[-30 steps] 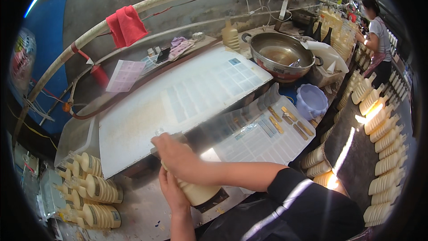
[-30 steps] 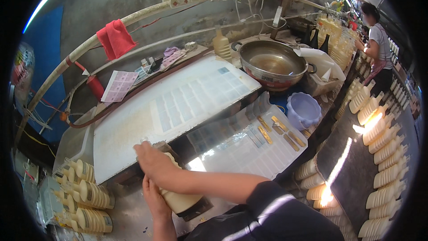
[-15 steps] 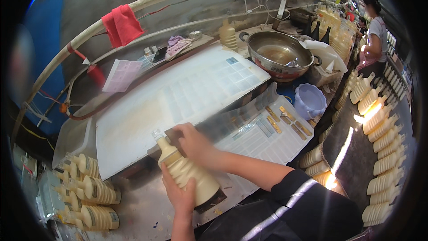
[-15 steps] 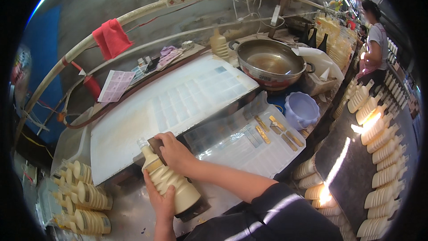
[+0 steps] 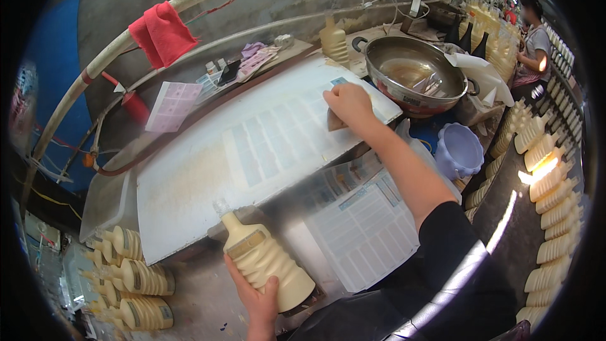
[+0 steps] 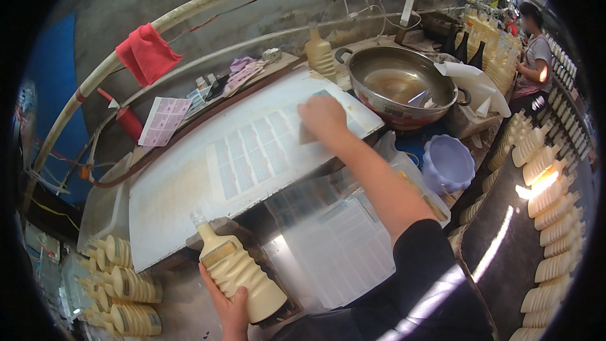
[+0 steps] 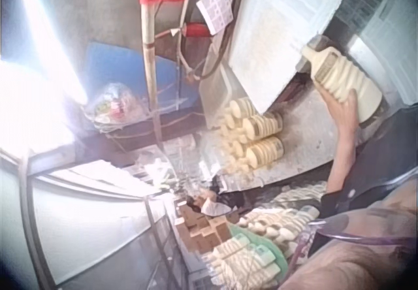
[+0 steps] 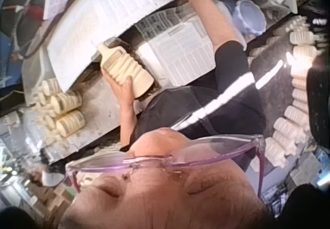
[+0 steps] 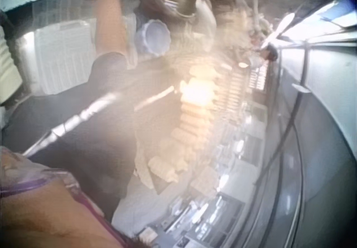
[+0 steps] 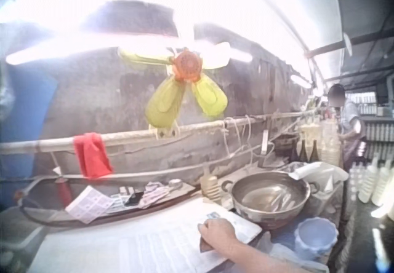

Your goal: The person applies adhesive labels to cream-colored plastic bottles on a metal workbench. They peel labels from a sheet, wrap them around the bottle body, smooth the edges, and place the labeled bottle aside before repeating the process with another bottle.

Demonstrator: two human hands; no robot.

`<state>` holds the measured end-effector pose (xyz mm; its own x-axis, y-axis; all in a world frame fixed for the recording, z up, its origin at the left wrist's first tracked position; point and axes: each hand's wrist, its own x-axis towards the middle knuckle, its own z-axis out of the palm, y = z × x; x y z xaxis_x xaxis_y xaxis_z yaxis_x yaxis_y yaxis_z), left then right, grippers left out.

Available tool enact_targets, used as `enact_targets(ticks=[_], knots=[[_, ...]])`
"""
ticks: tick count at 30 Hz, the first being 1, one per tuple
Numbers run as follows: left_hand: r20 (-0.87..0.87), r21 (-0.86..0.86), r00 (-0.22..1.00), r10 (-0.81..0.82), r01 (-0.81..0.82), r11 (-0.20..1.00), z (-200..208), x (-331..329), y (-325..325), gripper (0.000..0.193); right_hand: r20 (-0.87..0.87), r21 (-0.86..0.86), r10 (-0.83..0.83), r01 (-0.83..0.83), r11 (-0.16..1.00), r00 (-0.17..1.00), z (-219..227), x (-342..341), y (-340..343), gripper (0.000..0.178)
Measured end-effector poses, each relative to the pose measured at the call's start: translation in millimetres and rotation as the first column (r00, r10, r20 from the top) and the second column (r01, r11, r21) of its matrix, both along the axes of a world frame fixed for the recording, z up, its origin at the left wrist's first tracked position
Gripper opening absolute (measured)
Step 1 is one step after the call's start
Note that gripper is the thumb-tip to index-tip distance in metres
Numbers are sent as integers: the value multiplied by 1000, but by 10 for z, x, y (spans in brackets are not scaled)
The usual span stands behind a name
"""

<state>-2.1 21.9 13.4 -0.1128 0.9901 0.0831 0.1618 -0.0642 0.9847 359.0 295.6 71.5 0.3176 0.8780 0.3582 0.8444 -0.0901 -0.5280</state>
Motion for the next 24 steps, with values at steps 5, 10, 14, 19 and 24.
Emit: enact_targets(ticks=[5,10,14,19,24], knots=[[-47,5,999,1,-1,1000,-1,-6,8,114,339,-280,-2,103,954,941,-106,348,494,33],[-38,-13,999,-8,7,1000,55,19,9,118,457,-378,171,17,926,873,-221,509,300,26],[-6,6,1000,27,-27,1000,-60,0,-16,115,478,-367,394,-229,902,785,-134,302,-489,20],[-19,-38,999,39,-40,998,97,24,-29,105,419,-267,441,-356,896,794,10,41,-1051,39],[137,-95,984,117,-105,990,-42,1,-113,94,528,-36,403,-455,890,748,-323,144,-1182,43]])
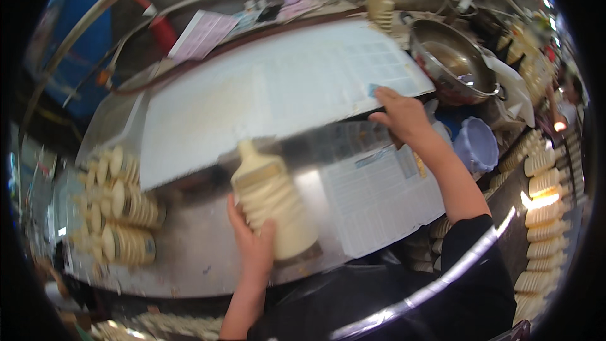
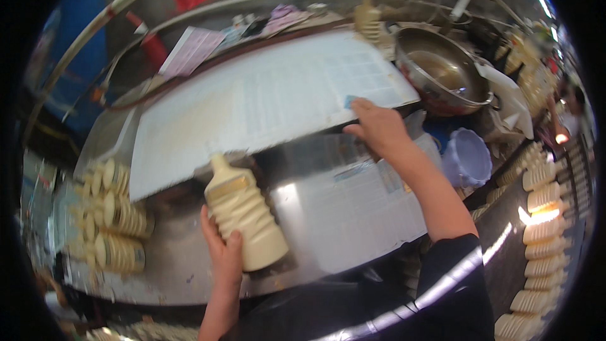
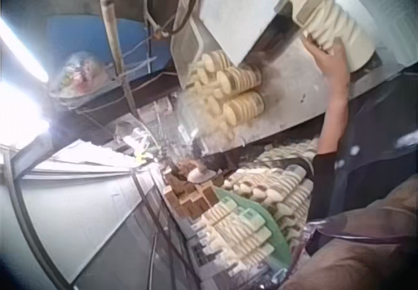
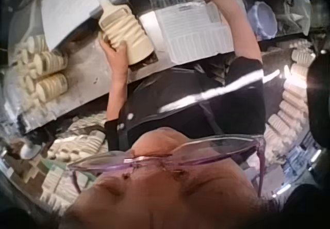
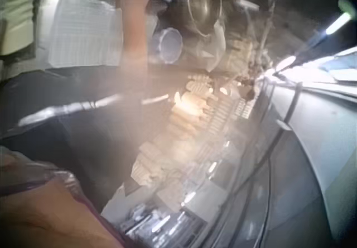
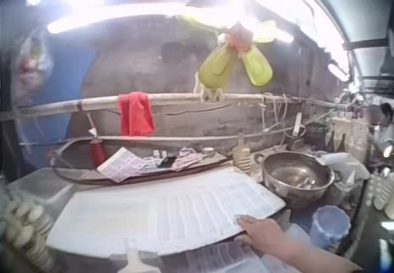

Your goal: The person applies adhesive labels to cream-colored plastic bottles on a metal workbench. They peel labels from a sheet, wrap them around the bottle body, smooth the edges, and place the labeled bottle aside before repeating the process with another bottle.

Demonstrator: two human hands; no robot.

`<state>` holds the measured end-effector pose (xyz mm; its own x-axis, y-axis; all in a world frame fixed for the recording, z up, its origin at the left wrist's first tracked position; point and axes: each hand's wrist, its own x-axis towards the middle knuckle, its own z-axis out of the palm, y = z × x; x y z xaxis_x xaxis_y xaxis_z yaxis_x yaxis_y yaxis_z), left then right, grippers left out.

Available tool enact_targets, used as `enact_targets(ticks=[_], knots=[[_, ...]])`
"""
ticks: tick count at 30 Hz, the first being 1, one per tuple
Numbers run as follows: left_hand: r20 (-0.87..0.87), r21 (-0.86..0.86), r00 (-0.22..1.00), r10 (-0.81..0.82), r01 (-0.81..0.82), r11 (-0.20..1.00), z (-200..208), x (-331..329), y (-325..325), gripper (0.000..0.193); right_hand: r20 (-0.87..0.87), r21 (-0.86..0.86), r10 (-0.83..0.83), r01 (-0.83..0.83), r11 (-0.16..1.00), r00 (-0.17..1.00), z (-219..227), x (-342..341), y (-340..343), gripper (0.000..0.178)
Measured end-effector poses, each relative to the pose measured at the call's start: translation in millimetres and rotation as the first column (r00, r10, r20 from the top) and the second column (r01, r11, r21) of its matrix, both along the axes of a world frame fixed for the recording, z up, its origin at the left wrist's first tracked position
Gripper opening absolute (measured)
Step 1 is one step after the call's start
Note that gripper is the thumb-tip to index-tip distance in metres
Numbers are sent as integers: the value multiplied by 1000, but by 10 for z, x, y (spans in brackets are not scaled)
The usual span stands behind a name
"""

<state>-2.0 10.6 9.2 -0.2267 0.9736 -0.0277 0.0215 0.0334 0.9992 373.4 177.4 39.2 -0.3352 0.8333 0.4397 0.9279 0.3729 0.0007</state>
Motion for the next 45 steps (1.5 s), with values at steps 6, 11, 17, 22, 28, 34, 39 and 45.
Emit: enact_targets(ticks=[6,11,17,22,28,34,39,45], knots=[[-381,83,924,-9,44,996,-264,-50,-479,103,36,231,34,-42,972,999,-168,34,-81,24],[-451,125,892,-29,95,988,-268,-17,-565,101,27,215,18,-24,976,999,-145,-1,-103,22],[-435,177,901,3,82,981,-312,-14,-555,97,-55,89,8,-3,996,998,-109,45,-162,39],[-413,165,911,-12,87,982,-302,-6,-577,97,-311,36,-72,87,996,948,-147,-67,-622,38],[-380,178,925,-14,88,980,-304,37,-580,98,-252,-289,-176,99,952,952,-867,-159,-1194,32],[-370,177,929,-1,72,982,-331,54,-586,99,-240,-360,-227,131,924,944,-852,-340,-1248,28],[-437,195,899,31,62,979,-297,71,-590,103,-221,45,-86,98,994,971,-724,-257,-767,28],[-480,170,877,27,63,983,-336,33,-608,106,70,-202,-117,129,971,991,-632,-293,-210,20]])
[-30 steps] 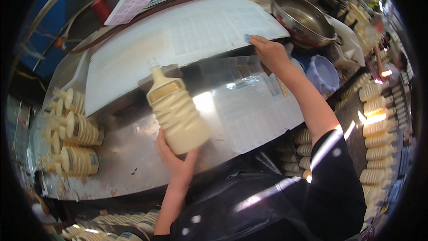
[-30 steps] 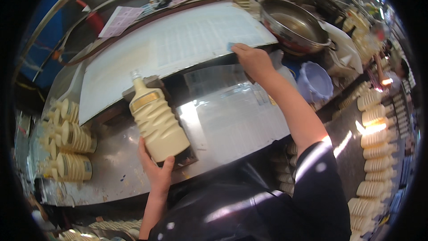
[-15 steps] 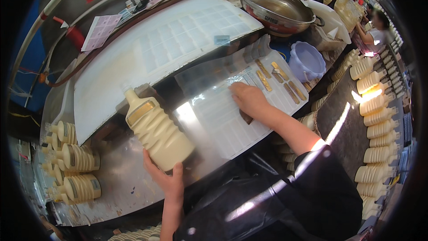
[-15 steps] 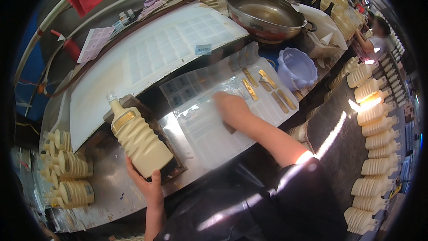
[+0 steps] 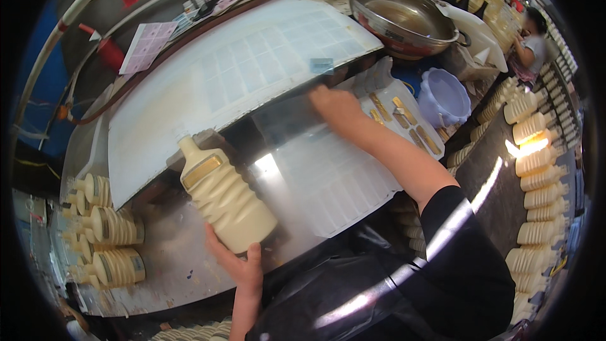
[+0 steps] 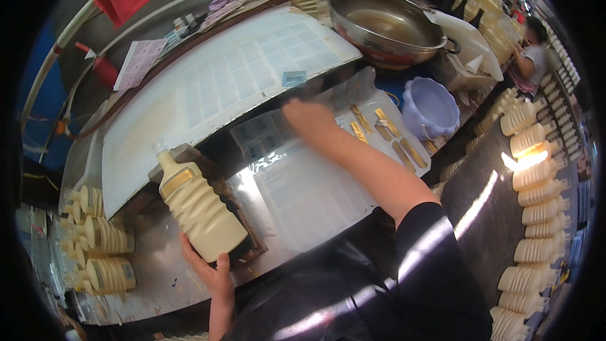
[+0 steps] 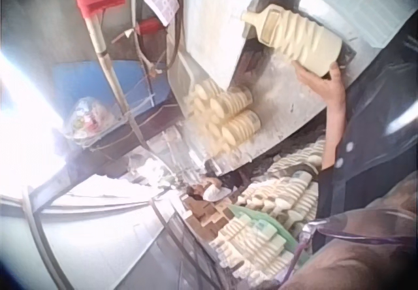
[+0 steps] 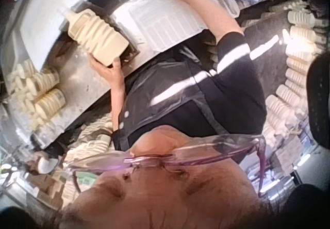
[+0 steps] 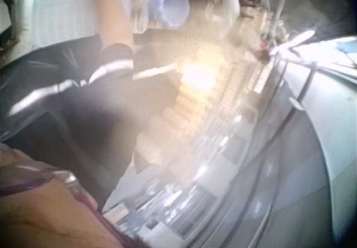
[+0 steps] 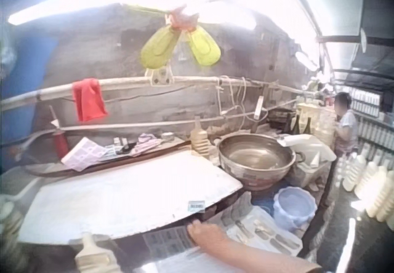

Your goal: The person applies adhesive labels to cream-colored plastic bottles on a metal workbench. They peel labels from a sheet, wrap them around the bottle body, smooth the edges, and place the labeled bottle aside before repeating the process with another bottle.

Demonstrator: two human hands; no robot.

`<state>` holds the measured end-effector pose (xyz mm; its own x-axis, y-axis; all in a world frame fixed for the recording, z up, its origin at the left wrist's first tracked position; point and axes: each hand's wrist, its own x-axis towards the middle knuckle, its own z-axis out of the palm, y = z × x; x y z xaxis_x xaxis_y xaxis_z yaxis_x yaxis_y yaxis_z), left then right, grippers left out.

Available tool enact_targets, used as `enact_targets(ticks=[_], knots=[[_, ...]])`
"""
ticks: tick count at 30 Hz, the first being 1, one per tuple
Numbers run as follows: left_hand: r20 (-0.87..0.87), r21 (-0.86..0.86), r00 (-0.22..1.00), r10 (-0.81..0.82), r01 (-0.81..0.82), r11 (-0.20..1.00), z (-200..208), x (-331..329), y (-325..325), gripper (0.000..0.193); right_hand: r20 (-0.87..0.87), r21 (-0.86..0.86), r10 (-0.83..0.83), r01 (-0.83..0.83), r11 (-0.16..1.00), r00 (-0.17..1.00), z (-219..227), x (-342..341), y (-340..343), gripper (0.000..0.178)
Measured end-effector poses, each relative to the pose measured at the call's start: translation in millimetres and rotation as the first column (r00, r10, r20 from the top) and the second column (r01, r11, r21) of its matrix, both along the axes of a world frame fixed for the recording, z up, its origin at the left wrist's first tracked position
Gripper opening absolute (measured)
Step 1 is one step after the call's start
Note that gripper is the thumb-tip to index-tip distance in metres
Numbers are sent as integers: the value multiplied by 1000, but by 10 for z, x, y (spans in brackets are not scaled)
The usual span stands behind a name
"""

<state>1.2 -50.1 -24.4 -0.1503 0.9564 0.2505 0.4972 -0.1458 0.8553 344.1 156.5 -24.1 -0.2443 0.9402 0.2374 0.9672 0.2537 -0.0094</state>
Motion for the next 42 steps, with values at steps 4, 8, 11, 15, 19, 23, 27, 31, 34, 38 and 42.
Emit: enact_targets(ticks=[4,8,11,15,19,23,27,31,34,38,42], knots=[[11,5,1000,5,-5,1000,-66,-23,-5,105,60,73,-13,8,997,998,-126,69,147,12],[-61,-34,998,-20,18,999,-49,-80,-9,107,213,102,2,-24,995,977,-186,164,170,12],[26,-31,998,-55,55,998,-72,-111,-19,108,142,237,51,-84,968,989,-123,91,116,14],[155,23,983,-100,97,995,-134,-76,1,105,37,352,171,-173,920,985,195,-33,-245,19],[-1,72,1000,-5,6,997,-85,-118,-34,92,-270,249,309,-244,937,912,713,-619,-736,11],[209,81,976,-61,45,996,-128,-155,1,82,-846,-449,-267,-345,824,461,1162,-1194,-1316,19],[709,119,676,-202,168,979,-62,-129,-4,85,-826,-560,-511,-452,694,237,1172,-1672,-1614,17],[654,-37,755,-38,82,996,56,-58,46,63,-851,-506,-517,-401,764,91,694,-1802,-1737,19],[533,-114,842,85,-28,993,89,-6,123,55,-859,-481,-512,-378,791,23,690,-1842,-1797,17],[582,-85,809,84,-42,995,4,-24,112,53,-828,-549,-543,-393,737,138,687,-1713,-1751,16],[610,-88,789,76,-28,996,0,-26,108,53,-874,-483,-467,-355,801,135,534,-1682,-1759,16]])
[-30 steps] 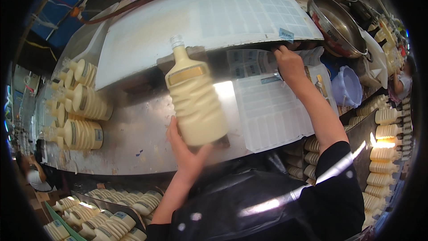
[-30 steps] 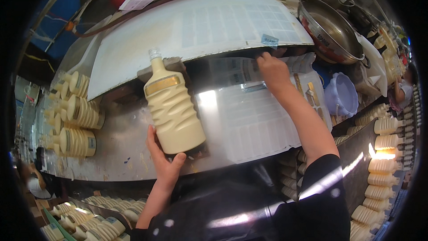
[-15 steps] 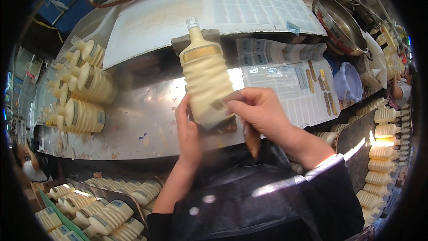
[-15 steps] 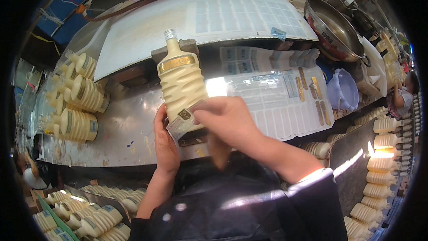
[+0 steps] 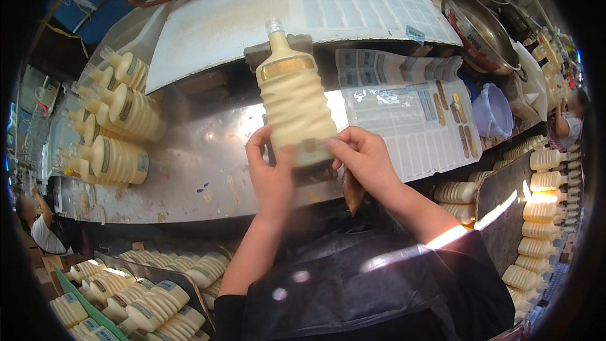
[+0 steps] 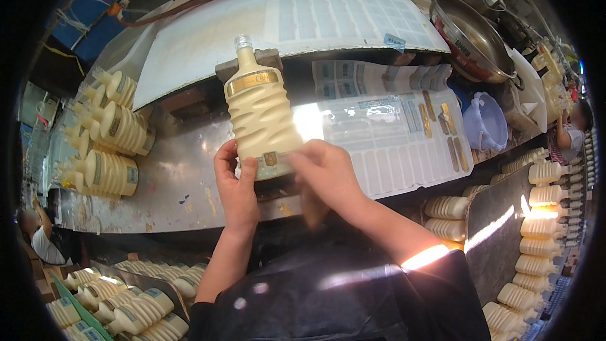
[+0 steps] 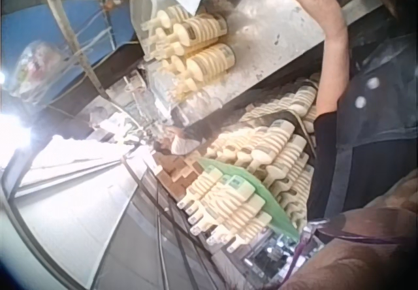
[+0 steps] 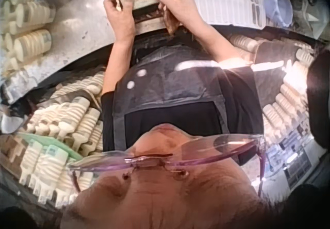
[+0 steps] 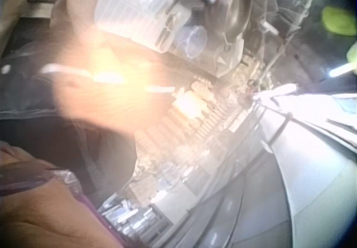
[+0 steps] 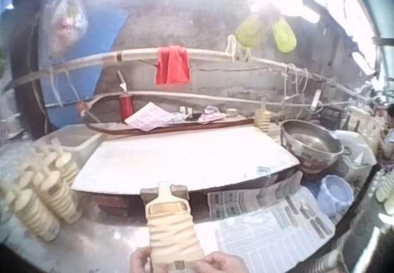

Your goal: The person applies adhesive labels to cream-colored plastic bottles on a metal workbench. They peel labels from a sheet, wrap them around the bottle body, smooth the edges, and place the labeled bottle aside before repeating the process with another bottle.

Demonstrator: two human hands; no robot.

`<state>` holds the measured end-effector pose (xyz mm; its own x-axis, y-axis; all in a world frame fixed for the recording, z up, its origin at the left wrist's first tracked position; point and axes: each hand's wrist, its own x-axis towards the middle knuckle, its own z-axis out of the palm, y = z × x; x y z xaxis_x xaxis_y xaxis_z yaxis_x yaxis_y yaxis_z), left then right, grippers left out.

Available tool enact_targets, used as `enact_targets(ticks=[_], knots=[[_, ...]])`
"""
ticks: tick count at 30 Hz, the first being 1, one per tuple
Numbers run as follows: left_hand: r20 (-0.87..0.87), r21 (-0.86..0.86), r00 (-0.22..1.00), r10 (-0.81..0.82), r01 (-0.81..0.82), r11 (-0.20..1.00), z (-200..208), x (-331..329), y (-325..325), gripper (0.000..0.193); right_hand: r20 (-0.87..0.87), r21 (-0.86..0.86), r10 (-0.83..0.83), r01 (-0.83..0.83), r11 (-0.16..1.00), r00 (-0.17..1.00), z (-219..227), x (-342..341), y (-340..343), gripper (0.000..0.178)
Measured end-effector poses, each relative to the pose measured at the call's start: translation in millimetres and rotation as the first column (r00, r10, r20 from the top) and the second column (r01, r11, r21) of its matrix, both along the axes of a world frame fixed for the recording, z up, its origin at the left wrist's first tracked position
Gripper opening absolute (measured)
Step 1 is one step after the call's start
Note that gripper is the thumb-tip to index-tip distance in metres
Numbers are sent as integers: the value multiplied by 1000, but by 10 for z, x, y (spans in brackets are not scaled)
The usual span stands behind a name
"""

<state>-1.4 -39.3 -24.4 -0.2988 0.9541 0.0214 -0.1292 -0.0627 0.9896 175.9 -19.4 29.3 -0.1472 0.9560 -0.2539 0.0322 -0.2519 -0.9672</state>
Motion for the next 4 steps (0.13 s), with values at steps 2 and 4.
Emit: enact_targets(ticks=[2,4], knots=[[64,-10,998,-2,3,1000,34,17,3,53,27,10,1,-1,1000,1000,-27,7,9,17],[29,15,1000,-9,8,1000,-39,-1,3,55,67,28,16,-18,999,998,-80,18,26,19]])
